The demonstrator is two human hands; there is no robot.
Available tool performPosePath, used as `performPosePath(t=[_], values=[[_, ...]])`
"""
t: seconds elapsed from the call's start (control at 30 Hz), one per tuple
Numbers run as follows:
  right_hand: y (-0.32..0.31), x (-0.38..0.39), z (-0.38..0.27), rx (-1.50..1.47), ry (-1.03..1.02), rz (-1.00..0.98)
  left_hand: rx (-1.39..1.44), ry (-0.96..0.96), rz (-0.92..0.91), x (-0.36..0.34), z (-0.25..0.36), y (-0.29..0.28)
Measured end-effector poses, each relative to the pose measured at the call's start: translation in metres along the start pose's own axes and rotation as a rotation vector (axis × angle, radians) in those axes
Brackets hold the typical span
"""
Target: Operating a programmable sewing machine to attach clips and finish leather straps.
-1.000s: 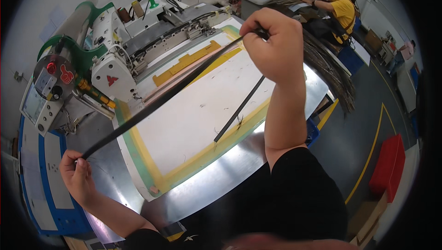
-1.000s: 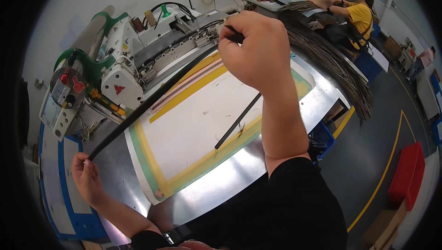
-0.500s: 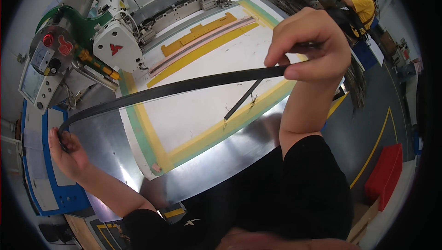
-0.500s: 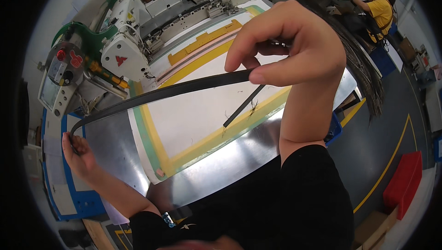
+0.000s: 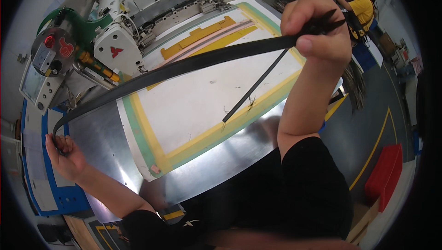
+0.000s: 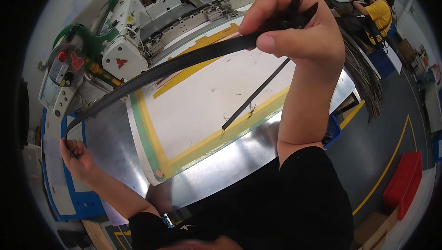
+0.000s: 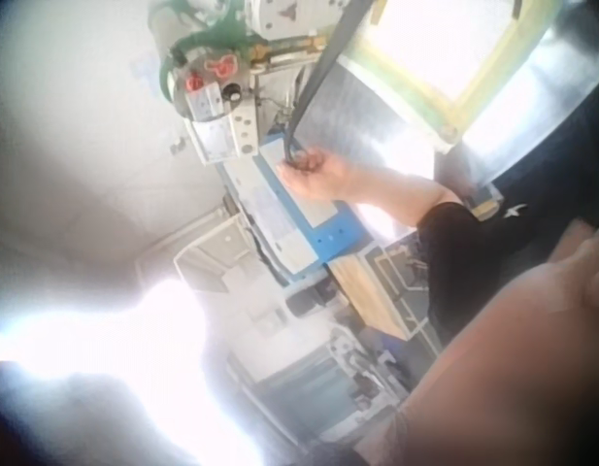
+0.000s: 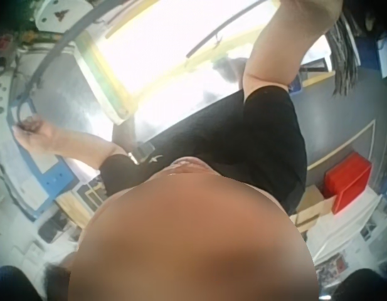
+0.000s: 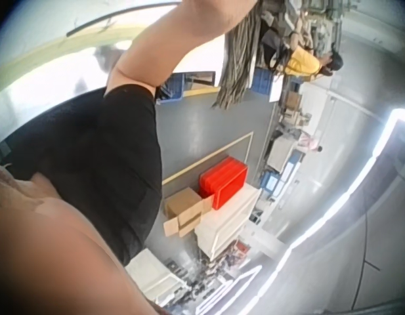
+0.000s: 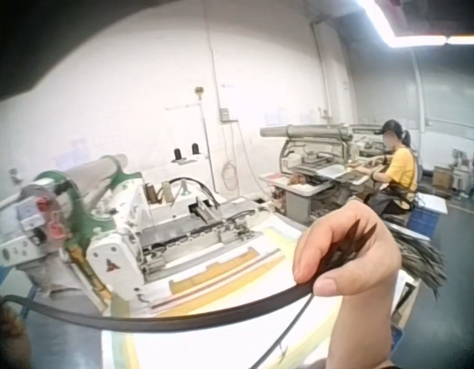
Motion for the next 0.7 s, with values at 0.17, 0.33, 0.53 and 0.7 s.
performPosePath(t=[0.17,0.33,0.53,0.7], values=[[0.0,0.002,-0.003,-0.004,-0.083,0.041,0.031,0.002,0.015,-0.001,0.001,-0.004],[0.005,0.001,-0.01,-0.123,-0.172,-0.035,0.039,0.02,0.03,0.004,0.004,0.003],[0.002,0.003,-0.008,-0.066,-0.14,0.047,0.034,0.039,0.098,0.007,0.003,0.002],[0.005,0.0,-0.015,-0.143,-0.158,0.078,0.016,0.009,0.103,0.003,-0.002,0.0]])
Point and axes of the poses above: each hand's wrist, its own x-axis away from the middle knuckle, its own y-axis out of the palm, z = x × y, the point moved 7 cm from there along -x, towards the middle knuckle, and after that the axes turned 8 degrees about z, right-handed, at the moved point
